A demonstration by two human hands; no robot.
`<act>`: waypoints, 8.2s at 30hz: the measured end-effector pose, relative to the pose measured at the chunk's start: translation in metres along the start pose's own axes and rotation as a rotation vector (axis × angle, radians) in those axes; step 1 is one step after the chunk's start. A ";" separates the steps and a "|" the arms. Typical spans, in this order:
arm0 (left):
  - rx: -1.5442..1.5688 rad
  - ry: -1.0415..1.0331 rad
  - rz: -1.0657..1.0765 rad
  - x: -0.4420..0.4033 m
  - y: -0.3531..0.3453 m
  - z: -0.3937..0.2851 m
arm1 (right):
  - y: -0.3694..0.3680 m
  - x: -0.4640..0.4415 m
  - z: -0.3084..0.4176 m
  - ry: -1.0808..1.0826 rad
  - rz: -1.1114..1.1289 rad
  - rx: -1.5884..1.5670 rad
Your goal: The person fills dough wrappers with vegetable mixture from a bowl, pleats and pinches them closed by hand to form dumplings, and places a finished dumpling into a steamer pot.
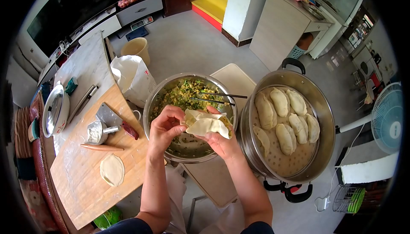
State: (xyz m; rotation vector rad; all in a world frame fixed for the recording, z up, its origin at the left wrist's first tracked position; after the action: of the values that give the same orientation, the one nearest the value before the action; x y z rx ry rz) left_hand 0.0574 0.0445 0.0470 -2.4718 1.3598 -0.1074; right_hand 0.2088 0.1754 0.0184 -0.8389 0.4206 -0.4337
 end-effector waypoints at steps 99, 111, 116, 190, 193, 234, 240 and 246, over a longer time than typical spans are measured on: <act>-0.137 -0.008 -0.111 0.002 0.003 0.018 | -0.004 -0.008 -0.010 0.019 -0.003 0.247; -0.410 -0.092 -0.100 0.001 -0.005 0.001 | -0.007 -0.007 -0.005 0.024 0.006 0.220; -0.502 -0.162 -0.101 -0.001 -0.004 0.006 | -0.006 -0.007 -0.004 0.036 0.020 0.221; -0.266 -0.100 -0.266 0.002 -0.029 0.012 | -0.007 -0.011 0.005 0.047 -0.015 0.315; -0.267 -0.088 -0.282 0.003 -0.031 0.011 | -0.007 -0.011 0.006 0.033 -0.022 0.300; -0.412 -0.161 -0.248 0.000 -0.031 0.005 | -0.015 -0.011 0.016 0.027 -0.026 0.391; -0.533 -0.207 -0.247 0.000 -0.033 -0.002 | -0.012 -0.011 0.014 0.044 -0.018 0.440; -0.564 -0.293 -0.242 -0.003 -0.032 0.001 | -0.012 -0.010 0.014 0.051 -0.004 0.484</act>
State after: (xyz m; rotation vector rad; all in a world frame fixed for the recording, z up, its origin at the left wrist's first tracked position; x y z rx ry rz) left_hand 0.0820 0.0634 0.0565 -2.9410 1.0643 0.6440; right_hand 0.2049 0.1822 0.0382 -0.3600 0.3407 -0.5341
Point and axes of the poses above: each hand's wrist, its own x-axis away from the middle knuckle, its own y-axis out of the back of the hand, z = x × y, the point moved 1 cm from there along -x, towards the middle knuckle, and after that the axes turned 10 degrees about y, right-handed, at the moved point
